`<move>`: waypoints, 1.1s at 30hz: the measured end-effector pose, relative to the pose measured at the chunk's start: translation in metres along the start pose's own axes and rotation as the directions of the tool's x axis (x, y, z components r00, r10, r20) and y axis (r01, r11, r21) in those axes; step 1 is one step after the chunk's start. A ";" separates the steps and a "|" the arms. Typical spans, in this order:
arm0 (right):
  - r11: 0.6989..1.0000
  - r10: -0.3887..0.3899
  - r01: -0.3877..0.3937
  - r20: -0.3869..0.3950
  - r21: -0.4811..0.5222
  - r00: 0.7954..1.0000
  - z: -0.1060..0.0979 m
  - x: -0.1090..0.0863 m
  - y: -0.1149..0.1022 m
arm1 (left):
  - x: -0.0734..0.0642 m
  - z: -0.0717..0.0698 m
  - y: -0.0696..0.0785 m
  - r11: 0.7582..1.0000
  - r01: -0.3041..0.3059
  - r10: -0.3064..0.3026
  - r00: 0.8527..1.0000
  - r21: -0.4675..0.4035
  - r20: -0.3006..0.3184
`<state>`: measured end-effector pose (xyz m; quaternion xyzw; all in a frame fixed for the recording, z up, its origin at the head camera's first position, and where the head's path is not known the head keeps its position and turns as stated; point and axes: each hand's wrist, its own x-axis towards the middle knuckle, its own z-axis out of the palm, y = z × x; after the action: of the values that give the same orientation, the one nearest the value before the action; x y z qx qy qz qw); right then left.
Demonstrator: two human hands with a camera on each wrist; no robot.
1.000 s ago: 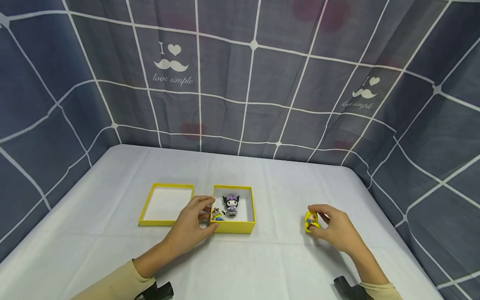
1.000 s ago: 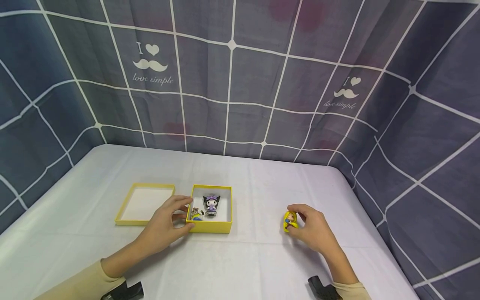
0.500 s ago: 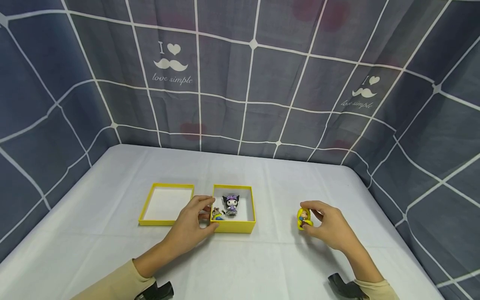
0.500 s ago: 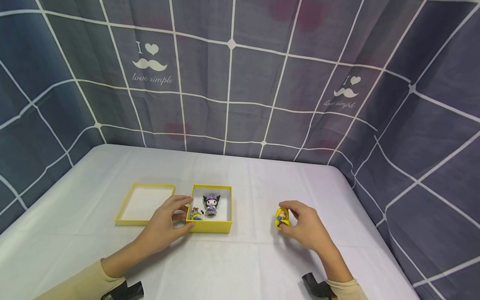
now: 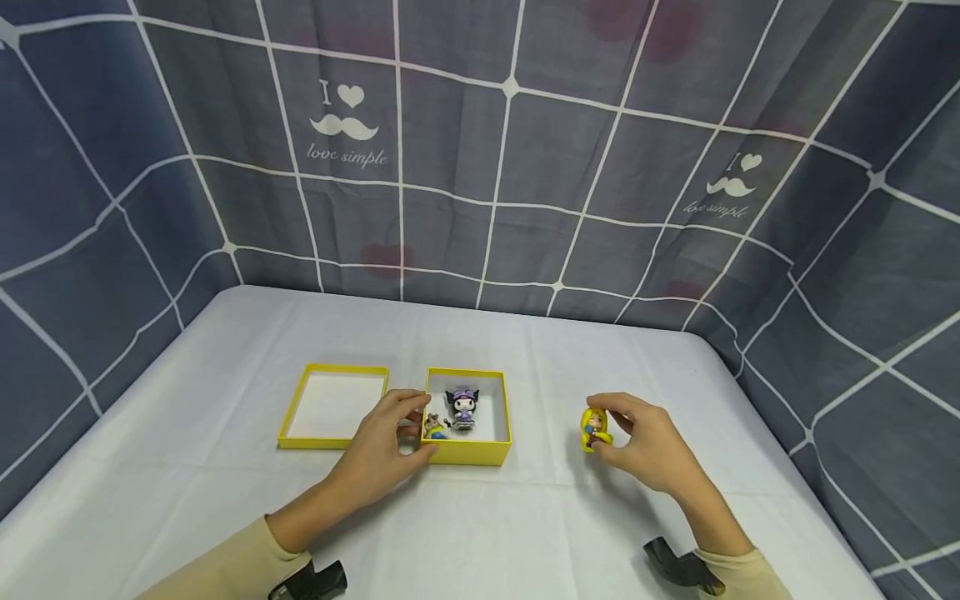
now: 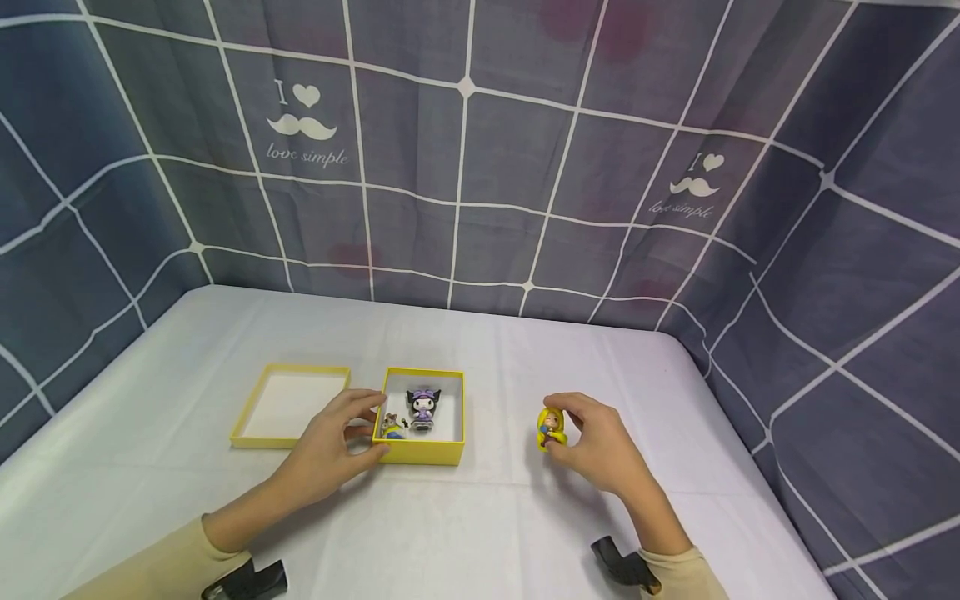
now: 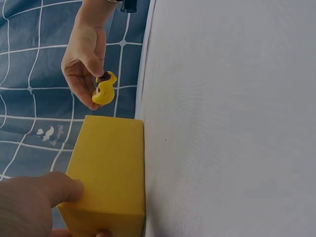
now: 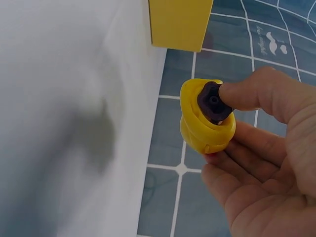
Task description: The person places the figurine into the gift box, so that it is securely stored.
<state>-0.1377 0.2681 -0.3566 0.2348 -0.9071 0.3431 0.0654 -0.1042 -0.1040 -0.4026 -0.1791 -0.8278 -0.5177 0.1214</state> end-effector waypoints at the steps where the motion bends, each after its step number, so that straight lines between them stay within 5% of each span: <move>1: 1.000 -0.007 0.007 -0.001 -0.003 1.000 0.000 0.001 -0.002 | 0.000 0.000 0.000 1.000 0.002 -0.002 1.000 0.000 0.002; 33: 0.987 -0.149 0.148 0.021 0.060 0.989 0.026 0.030 -0.059 | 0.000 0.000 0.001 1.000 0.013 -0.014 1.000 0.006 0.008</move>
<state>-0.1353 0.2006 -0.3327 0.3078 -0.8776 0.3604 0.0724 -0.1039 -0.1039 -0.4014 -0.1752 -0.8310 -0.5153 0.1152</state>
